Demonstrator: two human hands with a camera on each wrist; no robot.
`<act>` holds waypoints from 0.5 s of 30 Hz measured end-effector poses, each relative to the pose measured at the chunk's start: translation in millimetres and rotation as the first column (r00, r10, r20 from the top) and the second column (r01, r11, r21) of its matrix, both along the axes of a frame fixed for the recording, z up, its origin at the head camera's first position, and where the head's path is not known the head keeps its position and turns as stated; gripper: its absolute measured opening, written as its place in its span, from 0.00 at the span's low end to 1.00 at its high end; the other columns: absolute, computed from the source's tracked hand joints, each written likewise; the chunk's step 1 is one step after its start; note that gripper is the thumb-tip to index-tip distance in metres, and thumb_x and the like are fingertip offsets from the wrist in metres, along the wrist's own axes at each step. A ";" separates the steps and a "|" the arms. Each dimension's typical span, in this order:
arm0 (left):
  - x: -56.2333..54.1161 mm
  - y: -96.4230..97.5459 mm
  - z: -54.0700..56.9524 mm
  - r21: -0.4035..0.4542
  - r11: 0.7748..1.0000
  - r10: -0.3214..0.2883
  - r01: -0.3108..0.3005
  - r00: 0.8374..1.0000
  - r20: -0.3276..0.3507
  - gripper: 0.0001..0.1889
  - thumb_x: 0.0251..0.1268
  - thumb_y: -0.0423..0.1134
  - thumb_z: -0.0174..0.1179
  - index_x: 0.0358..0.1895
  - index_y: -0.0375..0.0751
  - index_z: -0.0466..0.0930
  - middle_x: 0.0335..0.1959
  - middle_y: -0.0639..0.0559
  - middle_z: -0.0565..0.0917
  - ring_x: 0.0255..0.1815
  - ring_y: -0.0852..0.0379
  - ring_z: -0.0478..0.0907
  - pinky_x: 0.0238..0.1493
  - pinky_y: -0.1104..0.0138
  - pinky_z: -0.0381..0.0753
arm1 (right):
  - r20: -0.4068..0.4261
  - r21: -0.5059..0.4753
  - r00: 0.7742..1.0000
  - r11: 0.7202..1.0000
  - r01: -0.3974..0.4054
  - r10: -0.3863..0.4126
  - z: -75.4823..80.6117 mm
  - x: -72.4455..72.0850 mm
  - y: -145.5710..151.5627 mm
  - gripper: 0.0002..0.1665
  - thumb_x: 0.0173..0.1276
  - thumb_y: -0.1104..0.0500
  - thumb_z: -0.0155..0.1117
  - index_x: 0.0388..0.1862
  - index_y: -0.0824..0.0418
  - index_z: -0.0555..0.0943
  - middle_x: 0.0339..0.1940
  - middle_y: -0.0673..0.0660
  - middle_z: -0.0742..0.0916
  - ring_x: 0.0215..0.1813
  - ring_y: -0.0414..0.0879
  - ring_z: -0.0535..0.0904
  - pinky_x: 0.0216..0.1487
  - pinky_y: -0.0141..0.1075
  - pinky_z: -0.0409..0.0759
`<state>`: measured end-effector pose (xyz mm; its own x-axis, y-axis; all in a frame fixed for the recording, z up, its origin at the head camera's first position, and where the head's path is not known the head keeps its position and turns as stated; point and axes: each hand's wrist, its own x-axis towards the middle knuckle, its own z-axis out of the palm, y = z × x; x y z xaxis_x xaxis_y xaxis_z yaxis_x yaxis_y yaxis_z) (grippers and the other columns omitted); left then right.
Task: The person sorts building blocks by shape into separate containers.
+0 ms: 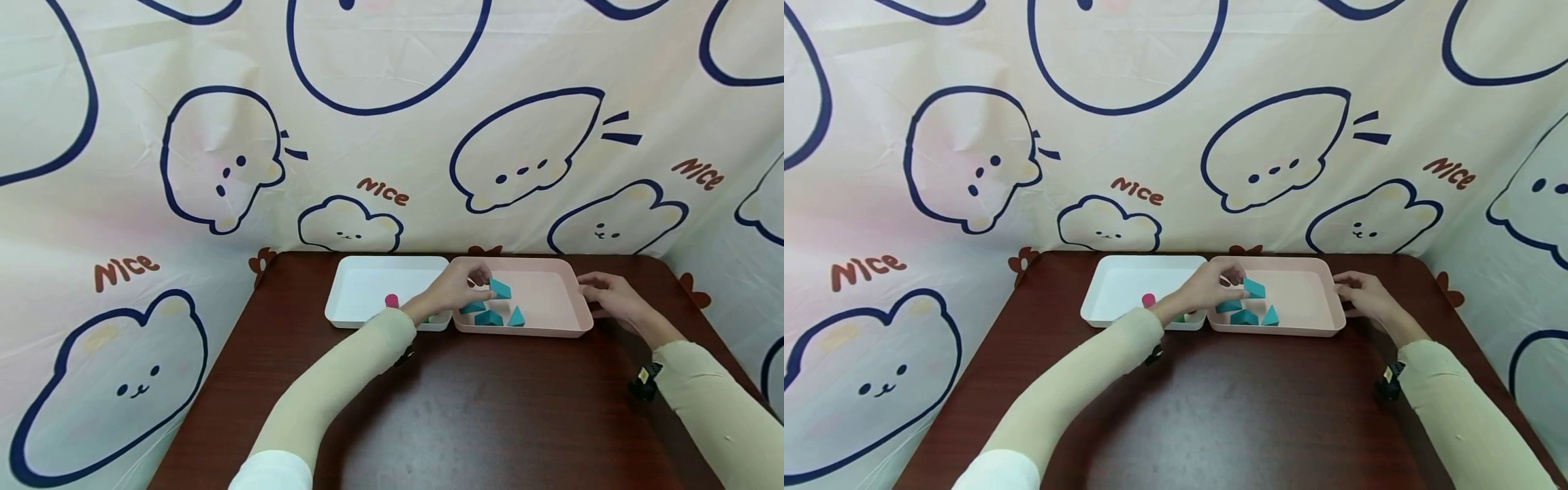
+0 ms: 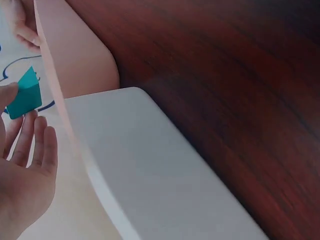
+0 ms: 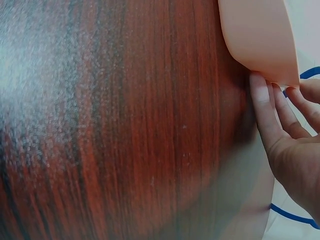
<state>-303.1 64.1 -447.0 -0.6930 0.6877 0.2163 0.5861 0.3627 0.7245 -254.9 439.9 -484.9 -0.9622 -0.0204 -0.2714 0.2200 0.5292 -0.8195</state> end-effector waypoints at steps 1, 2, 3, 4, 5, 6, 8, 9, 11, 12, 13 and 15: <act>-0.8 0.9 -1.1 -0.002 1.000 0.005 -0.005 1.000 0.001 0.15 0.68 0.41 0.75 0.50 0.38 0.84 0.44 0.54 0.84 0.45 0.63 0.81 0.48 0.76 0.82 | 0.000 -0.001 1.000 1.000 -0.001 0.001 -0.2 0.2 -0.1 0.32 0.89 0.51 0.48 0.79 0.70 0.63 0.73 0.77 0.72 0.61 0.60 0.80 0.52 0.49 0.89; -1.8 1.7 -2.2 -0.003 1.000 0.010 -0.010 1.000 0.001 0.15 0.68 0.41 0.75 0.50 0.38 0.84 0.44 0.55 0.84 0.45 0.62 0.81 0.48 0.76 0.82 | -0.001 -0.002 1.000 1.000 0.000 0.000 -0.4 0.4 -0.1 0.32 0.88 0.51 0.48 0.79 0.70 0.63 0.73 0.77 0.72 0.61 0.60 0.80 0.52 0.49 0.89; -3.1 2.6 -4.0 -0.004 1.000 0.017 -0.017 1.000 0.003 0.15 0.68 0.42 0.75 0.50 0.38 0.84 0.44 0.55 0.84 0.45 0.62 0.81 0.48 0.76 0.82 | 0.000 -0.003 1.000 1.000 0.003 -0.003 -0.4 0.5 -0.2 0.32 0.88 0.50 0.48 0.79 0.70 0.63 0.73 0.77 0.72 0.62 0.61 0.80 0.52 0.49 0.89; -4.5 3.7 -6.0 -0.006 1.000 0.025 -0.025 1.000 0.006 0.15 0.68 0.42 0.75 0.50 0.38 0.84 0.43 0.56 0.84 0.45 0.63 0.81 0.47 0.76 0.82 | 0.000 -0.003 1.000 1.000 0.004 -0.004 -0.8 0.6 0.2 0.32 0.88 0.50 0.48 0.79 0.70 0.63 0.73 0.77 0.71 0.62 0.62 0.79 0.52 0.49 0.89; -5.9 4.9 -8.0 -0.004 0.999 0.032 -0.032 0.999 0.011 0.15 0.68 0.42 0.75 0.50 0.38 0.84 0.43 0.56 0.84 0.44 0.63 0.81 0.47 0.76 0.82 | 0.000 -0.002 1.000 1.000 0.004 -0.004 -1.4 0.5 0.9 0.32 0.88 0.50 0.48 0.79 0.70 0.63 0.74 0.77 0.71 0.62 0.62 0.79 0.52 0.49 0.89; -7.5 6.1 -10.4 0.003 0.999 0.036 -0.037 0.999 0.017 0.15 0.68 0.41 0.75 0.50 0.38 0.84 0.43 0.56 0.84 0.44 0.63 0.81 0.47 0.76 0.82 | 0.002 -0.003 1.000 1.000 0.007 -0.007 -1.6 0.3 1.2 0.32 0.88 0.50 0.48 0.80 0.70 0.63 0.74 0.77 0.71 0.63 0.63 0.78 0.52 0.49 0.89; -9.7 8.3 -15.0 0.016 0.999 0.048 -0.048 0.998 0.033 0.15 0.67 0.41 0.76 0.49 0.38 0.84 0.43 0.55 0.85 0.43 0.63 0.82 0.46 0.76 0.83 | 0.006 -0.007 1.000 1.000 0.011 -0.011 -1.9 0.3 2.0 0.32 0.88 0.50 0.49 0.79 0.69 0.63 0.74 0.77 0.71 0.63 0.64 0.78 0.52 0.50 0.89; -10.5 9.5 -17.3 0.017 0.999 0.051 -0.052 0.998 0.039 0.15 0.67 0.41 0.76 0.48 0.38 0.84 0.42 0.54 0.85 0.42 0.63 0.82 0.45 0.76 0.83 | 0.006 -0.006 1.000 1.000 0.011 -0.011 -2.3 0.0 2.5 0.32 0.88 0.50 0.49 0.80 0.69 0.63 0.74 0.77 0.71 0.63 0.65 0.78 0.53 0.50 0.89; -11.0 11.3 -21.3 0.013 0.998 0.057 -0.058 0.997 0.051 0.15 0.66 0.41 0.76 0.48 0.38 0.84 0.42 0.54 0.85 0.42 0.63 0.82 0.45 0.76 0.83 | 0.007 -0.006 1.000 1.000 0.010 -0.010 -2.9 -0.7 2.8 0.33 0.88 0.50 0.49 0.80 0.69 0.62 0.73 0.77 0.71 0.63 0.65 0.77 0.53 0.50 0.89; -10.6 12.1 -22.9 0.003 0.998 0.064 -0.064 0.996 0.059 0.14 0.66 0.41 0.76 0.47 0.38 0.84 0.41 0.54 0.85 0.41 0.63 0.82 0.45 0.77 0.83 | 0.009 -0.008 1.000 1.000 0.012 -0.012 -3.0 -1.0 2.4 0.32 0.88 0.50 0.49 0.80 0.68 0.63 0.73 0.77 0.71 0.63 0.65 0.77 0.53 0.50 0.89; -9.8 12.8 -24.2 -0.008 0.997 0.071 -0.071 0.995 0.065 0.14 0.66 0.41 0.76 0.47 0.39 0.84 0.41 0.54 0.85 0.42 0.63 0.82 0.45 0.77 0.82 | 0.008 -0.008 1.000 1.000 0.012 -0.012 -3.3 -1.2 2.3 0.33 0.88 0.49 0.49 0.80 0.68 0.63 0.73 0.77 0.72 0.63 0.65 0.77 0.53 0.50 0.89; -8.0 14.1 -26.5 -0.031 0.997 0.078 -0.076 0.994 0.074 0.14 0.67 0.42 0.76 0.47 0.40 0.84 0.41 0.55 0.84 0.43 0.64 0.82 0.46 0.77 0.81 | 0.005 -0.006 1.000 1.000 0.013 -0.013 -4.1 -1.2 2.3 0.34 0.88 0.48 0.49 0.80 0.69 0.62 0.73 0.78 0.72 0.63 0.64 0.78 0.53 0.50 0.89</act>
<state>-311.1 78.2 -473.5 -0.7577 0.6367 0.1432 0.5001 0.4255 0.7542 -256.2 442.2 -489.0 -0.9612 -0.0094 -0.2758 0.2307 0.5213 -0.8216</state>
